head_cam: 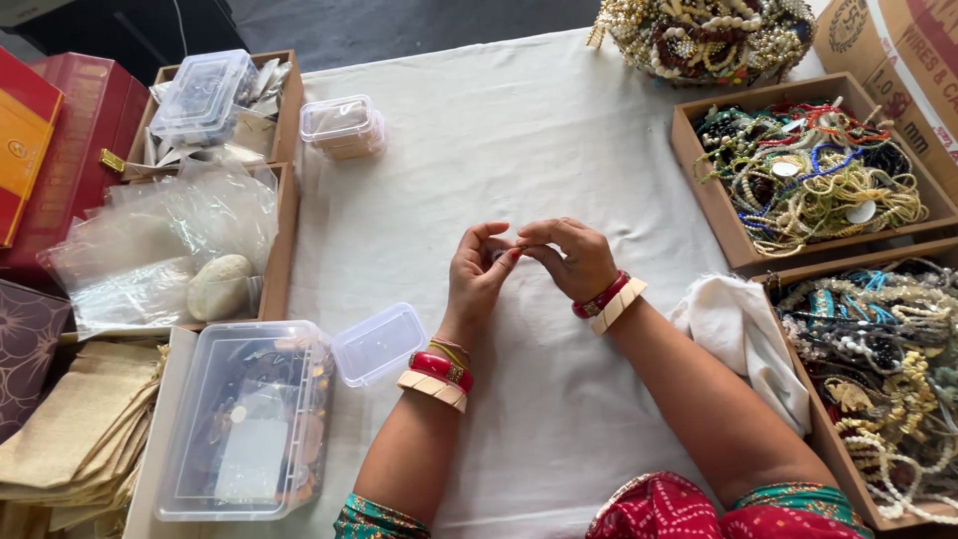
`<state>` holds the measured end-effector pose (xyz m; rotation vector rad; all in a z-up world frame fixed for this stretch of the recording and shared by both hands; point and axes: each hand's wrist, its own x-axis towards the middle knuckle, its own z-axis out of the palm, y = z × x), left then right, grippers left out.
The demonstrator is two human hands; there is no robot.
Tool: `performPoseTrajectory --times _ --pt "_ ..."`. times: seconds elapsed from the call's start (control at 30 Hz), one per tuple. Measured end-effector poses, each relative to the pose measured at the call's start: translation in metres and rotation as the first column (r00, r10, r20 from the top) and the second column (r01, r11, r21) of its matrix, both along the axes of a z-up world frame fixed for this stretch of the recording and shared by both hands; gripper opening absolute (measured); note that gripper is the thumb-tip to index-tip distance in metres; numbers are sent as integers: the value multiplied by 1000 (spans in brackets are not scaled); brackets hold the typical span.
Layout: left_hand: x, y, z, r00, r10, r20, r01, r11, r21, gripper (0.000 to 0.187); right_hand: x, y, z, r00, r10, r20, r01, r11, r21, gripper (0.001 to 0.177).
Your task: The person packs small jewelry items, including gold-colored bracelets and a beaded necklace, into clear plastic bags and beige drawstring pouches. They then place the pouches into small clear plastic containers and arrange them on a table covered with a white cloth.
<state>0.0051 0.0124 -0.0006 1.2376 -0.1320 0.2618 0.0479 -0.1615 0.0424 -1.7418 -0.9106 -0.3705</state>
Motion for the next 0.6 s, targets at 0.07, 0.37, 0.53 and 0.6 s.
performPoseTrajectory --times 0.07,0.37,0.53,0.6 --pt "-3 1 7 1000 -19 -5 19 1000 8 34 3 -1 -1 999 -4 39 6 999 -32 18" --pt "-18 -11 35 950 194 244 -293 822 489 27 2 2 -6 985 -138 99 150 981 -123 9" --pt "-21 -13 38 896 243 371 -430 680 594 28 -3 6 -8 973 -201 114 223 947 -229 12" --pt "-22 -13 39 879 227 420 -464 614 639 28 -1 6 -12 980 -184 74 197 949 -247 15"
